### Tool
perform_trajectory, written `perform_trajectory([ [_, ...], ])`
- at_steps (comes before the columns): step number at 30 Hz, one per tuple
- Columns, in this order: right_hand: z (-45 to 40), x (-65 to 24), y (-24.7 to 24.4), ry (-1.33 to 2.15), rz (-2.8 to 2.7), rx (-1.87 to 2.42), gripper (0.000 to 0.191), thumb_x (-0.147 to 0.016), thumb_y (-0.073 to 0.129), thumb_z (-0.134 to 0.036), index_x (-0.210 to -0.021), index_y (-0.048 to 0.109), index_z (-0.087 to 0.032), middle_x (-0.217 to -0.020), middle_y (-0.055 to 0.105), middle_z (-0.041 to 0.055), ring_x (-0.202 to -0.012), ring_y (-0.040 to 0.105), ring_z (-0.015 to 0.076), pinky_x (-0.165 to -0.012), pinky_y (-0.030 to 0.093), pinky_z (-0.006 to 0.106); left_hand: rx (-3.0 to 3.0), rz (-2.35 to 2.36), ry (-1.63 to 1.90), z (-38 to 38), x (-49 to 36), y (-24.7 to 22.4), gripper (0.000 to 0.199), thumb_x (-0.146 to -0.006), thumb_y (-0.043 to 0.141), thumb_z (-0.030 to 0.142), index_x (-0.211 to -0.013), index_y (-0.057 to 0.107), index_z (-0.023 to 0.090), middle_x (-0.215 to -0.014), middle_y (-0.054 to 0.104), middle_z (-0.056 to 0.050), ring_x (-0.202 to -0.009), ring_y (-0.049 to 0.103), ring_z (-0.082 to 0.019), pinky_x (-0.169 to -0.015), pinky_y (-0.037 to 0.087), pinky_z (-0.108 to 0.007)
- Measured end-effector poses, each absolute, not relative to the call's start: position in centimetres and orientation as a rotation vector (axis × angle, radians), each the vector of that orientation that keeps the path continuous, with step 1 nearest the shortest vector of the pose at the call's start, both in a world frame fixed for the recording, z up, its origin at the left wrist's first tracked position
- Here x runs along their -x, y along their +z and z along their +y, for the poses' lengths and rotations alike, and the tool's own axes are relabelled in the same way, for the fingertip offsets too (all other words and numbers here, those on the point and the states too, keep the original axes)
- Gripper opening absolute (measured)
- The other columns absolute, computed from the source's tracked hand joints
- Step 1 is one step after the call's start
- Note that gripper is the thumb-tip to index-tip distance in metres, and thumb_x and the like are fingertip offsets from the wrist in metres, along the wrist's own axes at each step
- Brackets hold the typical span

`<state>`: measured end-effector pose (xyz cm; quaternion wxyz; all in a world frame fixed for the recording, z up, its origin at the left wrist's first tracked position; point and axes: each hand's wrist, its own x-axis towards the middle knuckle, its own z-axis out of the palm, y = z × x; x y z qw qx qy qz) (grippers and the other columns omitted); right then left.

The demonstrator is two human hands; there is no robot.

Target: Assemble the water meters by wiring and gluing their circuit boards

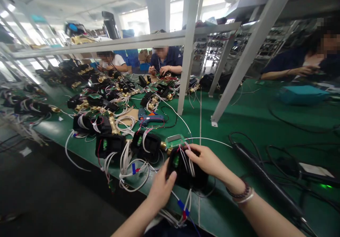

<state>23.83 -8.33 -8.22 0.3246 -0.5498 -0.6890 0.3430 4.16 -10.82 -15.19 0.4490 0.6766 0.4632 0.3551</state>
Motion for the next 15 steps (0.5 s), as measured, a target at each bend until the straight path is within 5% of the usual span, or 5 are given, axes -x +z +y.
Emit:
perform_trajectory([
  [4,-8.6,-23.7,-8.2,0.825,-1.864,1.502,0.034,-0.086,0.045,-0.038,-0.102,0.065,-0.016,-0.101,0.07,0.0098,-0.091,0.064,0.0273,-0.082,0.048,0.04,-1.659,1.349,1.011,-15.0,-2.2,-17.7,0.05,-0.082,0.052,0.045,-0.121,0.049,0.014,-0.13,0.046,-0.016,-0.118,0.047,-0.027,-0.099,0.044,-0.042],
  [7,-8.5,-23.9,-8.3,0.876,-1.894,1.446,0.038,-0.077,0.061,-0.04,-0.108,0.064,-0.017,-0.106,0.069,0.0088,-0.094,0.064,0.0264,-0.085,0.047,0.038,-1.894,1.425,1.079,-17.1,-1.2,-19.1,0.028,-0.078,0.058,0.042,-0.089,0.06,0.017,-0.103,0.059,-0.014,-0.1,0.057,-0.027,-0.088,0.05,-0.042],
  [10,-8.4,-24.5,-8.3,0.972,-1.704,1.46,0.035,-0.076,0.06,-0.044,-0.099,0.067,-0.018,-0.096,0.071,0.0066,-0.086,0.066,0.0237,-0.079,0.05,0.035,-2.063,1.327,1.145,-18.1,-0.8,-19.7,0.026,-0.079,0.057,0.043,-0.072,0.058,0.018,-0.077,0.059,-0.009,-0.076,0.059,-0.021,-0.068,0.053,-0.032],
  [15,-10.2,-26.0,-6.8,1.068,-1.205,1.45,0.05,-0.066,0.064,-0.06,-0.091,0.068,-0.017,-0.087,0.072,0.0069,-0.083,0.067,0.0249,-0.068,0.053,0.032,-2.189,1.162,0.844,-18.1,-1.4,-19.2,0.056,-0.073,0.06,0.064,-0.103,0.063,0.017,-0.093,0.063,-0.013,-0.088,0.059,-0.026,-0.077,0.05,-0.037],
])
